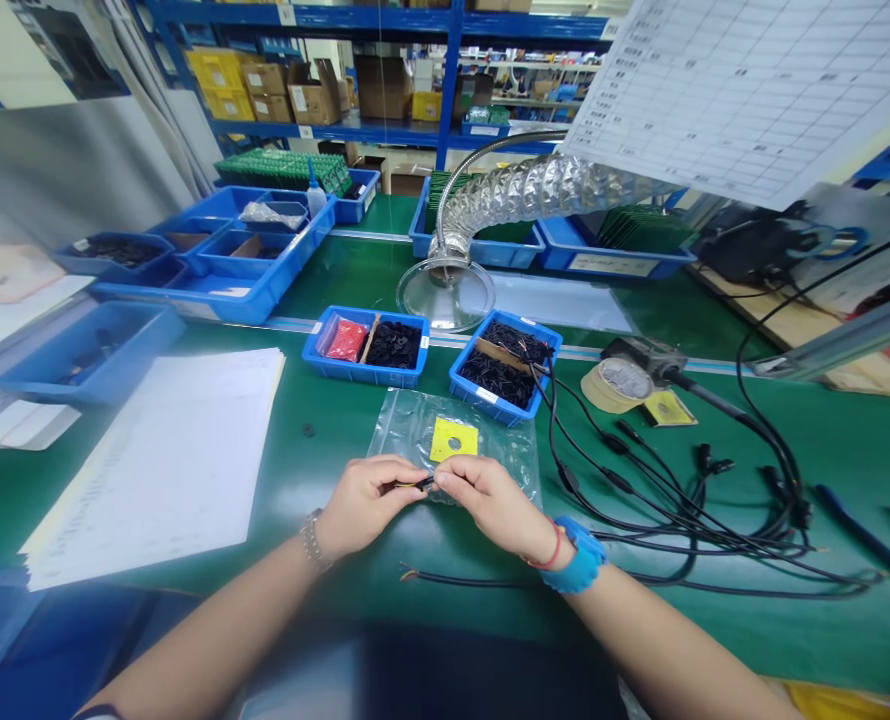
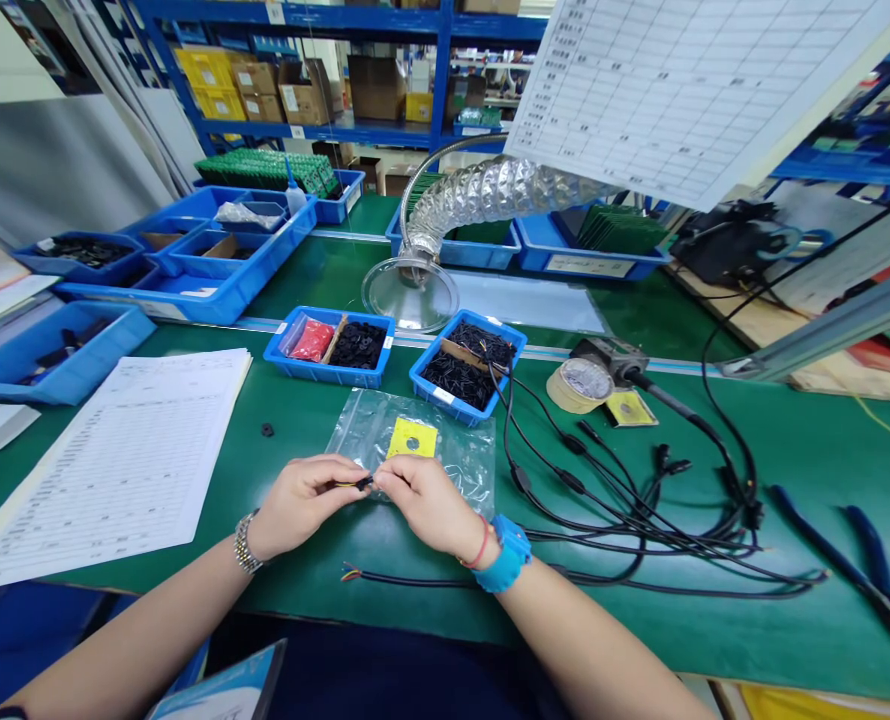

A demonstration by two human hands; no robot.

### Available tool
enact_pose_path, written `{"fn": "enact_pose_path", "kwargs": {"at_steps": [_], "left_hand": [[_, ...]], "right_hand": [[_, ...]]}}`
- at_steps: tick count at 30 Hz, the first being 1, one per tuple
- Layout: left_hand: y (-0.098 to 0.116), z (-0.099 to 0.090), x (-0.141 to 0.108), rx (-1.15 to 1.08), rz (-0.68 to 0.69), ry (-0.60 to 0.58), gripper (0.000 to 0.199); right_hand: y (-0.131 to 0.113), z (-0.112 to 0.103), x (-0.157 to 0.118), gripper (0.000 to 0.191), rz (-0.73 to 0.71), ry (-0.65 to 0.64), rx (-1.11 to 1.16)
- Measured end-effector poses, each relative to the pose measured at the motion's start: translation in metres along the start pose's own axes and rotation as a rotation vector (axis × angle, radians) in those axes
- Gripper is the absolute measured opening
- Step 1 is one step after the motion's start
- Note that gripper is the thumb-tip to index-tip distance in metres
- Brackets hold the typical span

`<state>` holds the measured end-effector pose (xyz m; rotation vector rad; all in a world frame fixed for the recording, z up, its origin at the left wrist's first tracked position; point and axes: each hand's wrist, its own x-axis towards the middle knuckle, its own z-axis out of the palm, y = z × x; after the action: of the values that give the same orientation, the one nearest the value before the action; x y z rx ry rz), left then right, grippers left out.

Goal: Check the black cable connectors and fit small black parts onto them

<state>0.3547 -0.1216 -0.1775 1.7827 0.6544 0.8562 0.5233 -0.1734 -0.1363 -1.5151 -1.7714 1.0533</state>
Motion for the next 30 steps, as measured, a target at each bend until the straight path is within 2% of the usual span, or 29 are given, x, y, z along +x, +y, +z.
{"fn": "enact_pose_path", "kwargs": {"at_steps": [6, 15, 19, 22, 27, 29, 30], "left_hand": [[0.002, 0.002, -0.001, 0.031, 0.009, 0.041, 0.012], [-0.004, 0.003, 0.0, 0.072, 0.006, -0.054, 0.014], [-0.004, 0.001, 0.001, 0.062, -0.037, -0.038, 0.015], [-0.002, 0.001, 0.002, 0.049, -0.033, -0.036, 0.013], [0.001, 0.004, 0.003, 0.051, -0.002, -0.024, 0.014], [0.0, -0.002, 0.006, 0.019, -0.001, -0.034, 0.022], [-0.001, -0.009, 0.007, 0.012, 0.002, -0.024, 0.029]], "right_hand": [[0.0, 0.002, -0.002, 0.027, 0.044, 0.003, 0.065], [0.007, 0.007, -0.002, 0.028, 0.051, -0.025, 0.065], [0.004, -0.002, -0.001, 0.027, 0.151, -0.126, 0.193], [0.004, -0.003, 0.001, 0.028, 0.197, -0.117, 0.219], [-0.001, 0.003, 0.002, 0.027, 0.084, -0.059, 0.097], [-0.008, -0.002, 0.001, 0.025, -0.023, -0.019, -0.051], [-0.011, -0.009, 0.0, 0.023, -0.088, 0.046, -0.15]]}}
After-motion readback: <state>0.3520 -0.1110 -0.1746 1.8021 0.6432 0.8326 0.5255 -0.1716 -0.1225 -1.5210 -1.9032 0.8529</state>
